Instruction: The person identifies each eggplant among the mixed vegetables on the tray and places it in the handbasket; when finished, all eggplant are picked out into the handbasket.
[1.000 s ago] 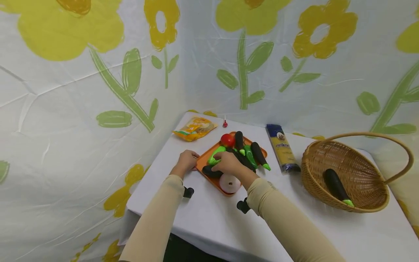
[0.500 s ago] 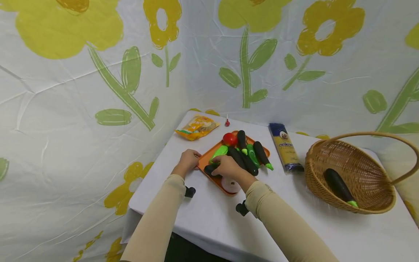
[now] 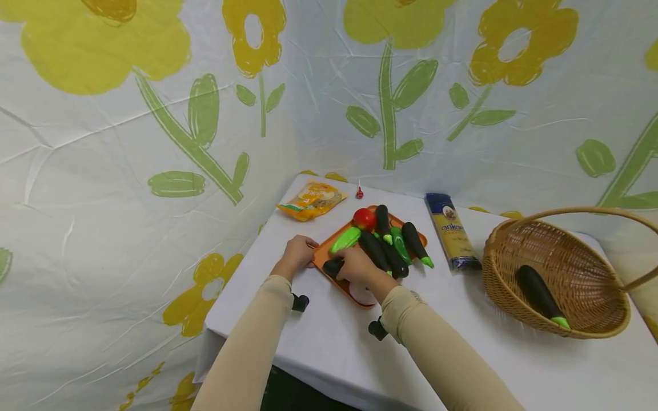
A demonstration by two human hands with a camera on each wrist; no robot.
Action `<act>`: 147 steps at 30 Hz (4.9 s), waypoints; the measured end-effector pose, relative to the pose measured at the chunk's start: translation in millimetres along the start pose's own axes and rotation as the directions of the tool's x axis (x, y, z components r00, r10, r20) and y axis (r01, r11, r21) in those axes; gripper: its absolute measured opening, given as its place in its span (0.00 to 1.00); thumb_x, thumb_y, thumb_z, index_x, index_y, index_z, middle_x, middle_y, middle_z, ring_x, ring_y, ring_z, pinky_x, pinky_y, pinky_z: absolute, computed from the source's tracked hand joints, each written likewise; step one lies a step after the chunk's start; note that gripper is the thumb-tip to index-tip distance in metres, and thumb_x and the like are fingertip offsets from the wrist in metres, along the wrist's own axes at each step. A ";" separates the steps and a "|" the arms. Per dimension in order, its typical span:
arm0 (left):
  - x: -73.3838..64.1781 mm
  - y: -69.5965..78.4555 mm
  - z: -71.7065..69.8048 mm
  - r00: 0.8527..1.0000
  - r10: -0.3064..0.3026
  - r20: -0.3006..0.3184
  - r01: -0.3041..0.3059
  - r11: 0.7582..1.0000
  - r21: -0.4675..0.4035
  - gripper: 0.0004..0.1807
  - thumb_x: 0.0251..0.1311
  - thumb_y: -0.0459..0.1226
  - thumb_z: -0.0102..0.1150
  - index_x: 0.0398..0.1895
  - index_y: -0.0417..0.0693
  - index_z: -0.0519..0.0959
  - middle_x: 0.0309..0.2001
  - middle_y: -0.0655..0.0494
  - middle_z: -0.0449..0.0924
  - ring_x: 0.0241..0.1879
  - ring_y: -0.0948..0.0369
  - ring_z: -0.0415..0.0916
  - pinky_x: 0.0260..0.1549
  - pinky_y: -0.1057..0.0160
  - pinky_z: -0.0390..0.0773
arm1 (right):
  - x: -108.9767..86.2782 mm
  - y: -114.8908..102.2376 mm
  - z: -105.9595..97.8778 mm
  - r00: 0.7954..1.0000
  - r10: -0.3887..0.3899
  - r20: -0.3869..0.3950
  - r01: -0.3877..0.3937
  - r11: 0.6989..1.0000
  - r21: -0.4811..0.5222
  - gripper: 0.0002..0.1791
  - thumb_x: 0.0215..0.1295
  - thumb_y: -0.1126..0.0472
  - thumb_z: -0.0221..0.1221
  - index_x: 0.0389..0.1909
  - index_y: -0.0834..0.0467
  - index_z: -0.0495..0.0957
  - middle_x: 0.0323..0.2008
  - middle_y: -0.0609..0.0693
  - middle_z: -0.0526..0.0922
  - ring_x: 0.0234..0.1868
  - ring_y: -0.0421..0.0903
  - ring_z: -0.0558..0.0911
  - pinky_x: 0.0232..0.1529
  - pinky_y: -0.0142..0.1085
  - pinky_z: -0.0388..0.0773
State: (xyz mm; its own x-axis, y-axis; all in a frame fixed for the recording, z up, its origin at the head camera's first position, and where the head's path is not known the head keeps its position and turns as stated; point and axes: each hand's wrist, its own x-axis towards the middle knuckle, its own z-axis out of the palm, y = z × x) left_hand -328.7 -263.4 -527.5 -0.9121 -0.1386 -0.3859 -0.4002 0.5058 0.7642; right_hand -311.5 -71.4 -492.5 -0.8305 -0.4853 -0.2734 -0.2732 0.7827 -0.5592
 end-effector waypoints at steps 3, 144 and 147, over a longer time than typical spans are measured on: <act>0.5 0.7 -0.4 1.000 -0.008 0.013 0.008 1.000 -0.003 0.21 0.57 0.21 0.59 0.53 0.41 0.85 0.45 0.44 0.81 0.23 0.59 0.81 0.23 0.65 0.86 | 0.6 0.2 1.8 1.000 0.008 -0.006 -0.008 1.000 -0.021 0.28 0.57 0.67 0.73 0.60 0.57 0.82 0.52 0.52 0.82 0.50 0.50 0.76 0.62 0.45 0.75; -15.4 -1.1 -2.5 0.985 -0.023 0.169 0.041 0.994 -0.105 0.28 0.60 0.18 0.56 0.67 0.29 0.71 0.58 0.28 0.70 0.35 0.53 0.81 0.38 0.58 0.88 | -234.8 187.7 -239.1 0.916 0.191 -0.354 -0.210 0.977 -0.017 0.31 0.66 0.62 0.66 0.68 0.66 0.72 0.64 0.68 0.73 0.56 0.63 0.79 0.49 0.53 0.82; -14.5 -0.7 -3.5 0.984 -0.020 0.175 0.039 0.994 -0.105 0.28 0.60 0.18 0.56 0.67 0.28 0.70 0.59 0.28 0.69 0.36 0.53 0.81 0.38 0.58 0.88 | -230.6 196.1 -239.3 0.916 0.204 -0.345 -0.222 0.975 -0.014 0.31 0.66 0.62 0.66 0.69 0.65 0.72 0.64 0.68 0.74 0.56 0.63 0.78 0.49 0.53 0.82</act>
State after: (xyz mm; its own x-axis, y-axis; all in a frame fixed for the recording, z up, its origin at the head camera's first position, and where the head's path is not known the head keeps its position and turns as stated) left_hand -315.4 -264.7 -520.7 -0.8743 0.0022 -0.4854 -0.4425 0.4075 0.7988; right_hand -289.7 287.3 -351.8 -0.9840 -0.1504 -0.0951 -0.0882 0.8762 -0.4738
